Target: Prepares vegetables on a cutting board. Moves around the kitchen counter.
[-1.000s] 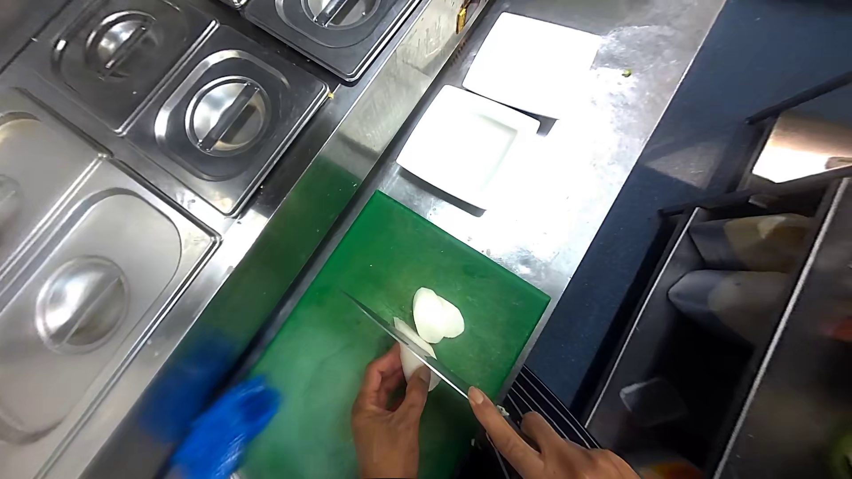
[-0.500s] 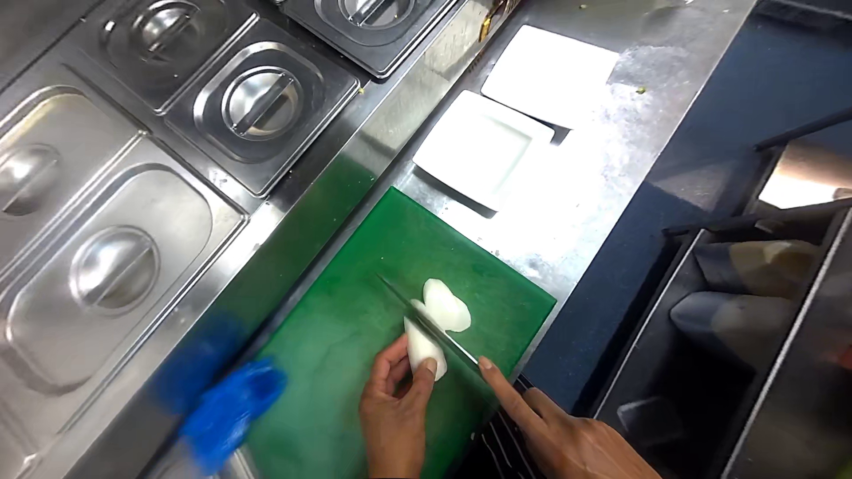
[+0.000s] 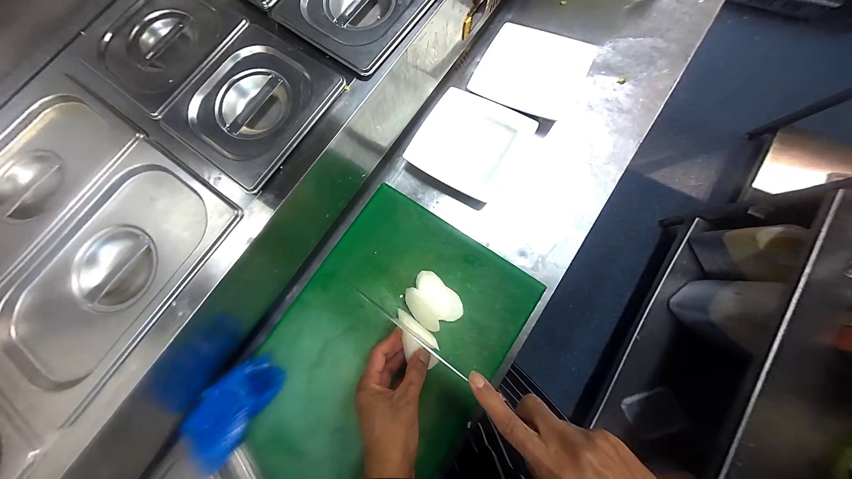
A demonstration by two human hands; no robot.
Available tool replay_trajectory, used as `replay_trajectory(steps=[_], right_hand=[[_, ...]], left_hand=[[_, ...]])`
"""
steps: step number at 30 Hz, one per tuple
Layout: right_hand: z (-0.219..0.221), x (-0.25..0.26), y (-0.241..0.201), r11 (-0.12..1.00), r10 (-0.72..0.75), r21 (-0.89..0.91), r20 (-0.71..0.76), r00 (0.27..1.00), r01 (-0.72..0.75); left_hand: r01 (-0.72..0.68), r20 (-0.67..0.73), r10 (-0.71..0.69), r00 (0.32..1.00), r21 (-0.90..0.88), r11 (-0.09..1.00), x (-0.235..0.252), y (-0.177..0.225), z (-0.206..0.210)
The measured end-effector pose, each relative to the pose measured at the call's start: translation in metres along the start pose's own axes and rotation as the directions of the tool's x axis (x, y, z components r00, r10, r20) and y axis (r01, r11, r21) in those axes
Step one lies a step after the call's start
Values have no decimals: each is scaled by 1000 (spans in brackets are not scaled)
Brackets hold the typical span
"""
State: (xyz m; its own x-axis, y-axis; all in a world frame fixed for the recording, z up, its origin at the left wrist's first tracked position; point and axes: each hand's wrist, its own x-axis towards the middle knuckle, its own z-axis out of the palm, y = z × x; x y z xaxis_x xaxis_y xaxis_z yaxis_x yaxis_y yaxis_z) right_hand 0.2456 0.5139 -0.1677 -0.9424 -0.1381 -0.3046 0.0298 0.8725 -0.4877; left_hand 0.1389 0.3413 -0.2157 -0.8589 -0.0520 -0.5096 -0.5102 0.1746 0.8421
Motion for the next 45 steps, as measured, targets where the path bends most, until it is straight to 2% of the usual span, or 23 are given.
replay_trajectory(steps=[21,29,37,45], right_hand=[[-2,5,-3,999,30,19,62,998,-31],[18,20,11,998,35,-55,80,996,-30],[2,9,11,1000,24,-20,-23,999,-24],[2,-3,2,999,-28,-38,-12,1000,27]], left_hand=[[43,-9,-43,999,0,999,0,3,-4],[32,8,-32,999,12,999,-1,0,-3],[40,-38,-41,998,-34,999,-3,-3,-2],[-15,-46,11,999,-69,997,-3,-7,-3]])
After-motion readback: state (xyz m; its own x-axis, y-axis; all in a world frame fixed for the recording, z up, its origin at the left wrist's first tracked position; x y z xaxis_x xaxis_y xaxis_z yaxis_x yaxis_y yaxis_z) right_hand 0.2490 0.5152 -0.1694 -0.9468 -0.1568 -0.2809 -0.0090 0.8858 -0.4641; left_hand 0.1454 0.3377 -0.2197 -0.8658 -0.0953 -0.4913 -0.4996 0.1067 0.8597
